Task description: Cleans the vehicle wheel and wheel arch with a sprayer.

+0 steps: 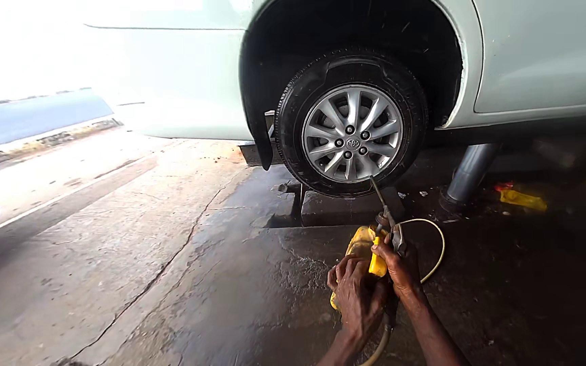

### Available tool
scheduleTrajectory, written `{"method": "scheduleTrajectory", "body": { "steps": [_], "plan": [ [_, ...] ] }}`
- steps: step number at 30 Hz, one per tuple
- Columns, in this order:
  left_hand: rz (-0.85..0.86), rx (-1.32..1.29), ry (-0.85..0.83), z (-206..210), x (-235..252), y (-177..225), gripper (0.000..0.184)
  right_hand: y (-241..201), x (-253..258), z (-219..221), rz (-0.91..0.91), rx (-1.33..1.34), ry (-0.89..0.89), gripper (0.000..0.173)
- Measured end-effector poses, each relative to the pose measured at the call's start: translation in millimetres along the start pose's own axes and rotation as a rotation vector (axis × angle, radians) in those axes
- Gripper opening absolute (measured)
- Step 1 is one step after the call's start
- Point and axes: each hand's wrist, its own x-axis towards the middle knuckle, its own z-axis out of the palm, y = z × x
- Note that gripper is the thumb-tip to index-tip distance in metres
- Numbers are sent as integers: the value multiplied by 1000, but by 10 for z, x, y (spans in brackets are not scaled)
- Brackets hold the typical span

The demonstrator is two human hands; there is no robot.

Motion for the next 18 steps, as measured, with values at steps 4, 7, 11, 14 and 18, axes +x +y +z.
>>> {"method": "scheduleTrajectory", "body": {
  "steps": [4, 7, 11, 14, 18],
  "plan": [
    [-36, -184, -18, -507, 266, -161, 35, -318, -153, 388, -32, -8, -27, 9],
    [-30, -275, -45, -848, 392, -390, 32, -486, -321, 772, -5, -29, 21, 18],
    [-79, -389, -93, -1226, 508, -802, 33, -459, -513, 1340, -48, -125, 110, 34],
    [-165, -444, -162, -1567, 602, -1305, 29, -341, -636, 1782, -86, -202, 192, 43],
    [-251, -426, -298, -2104, 628, -2184, 27, -324, -823, 2331, -73, -166, 340, 38]
  ]
}}
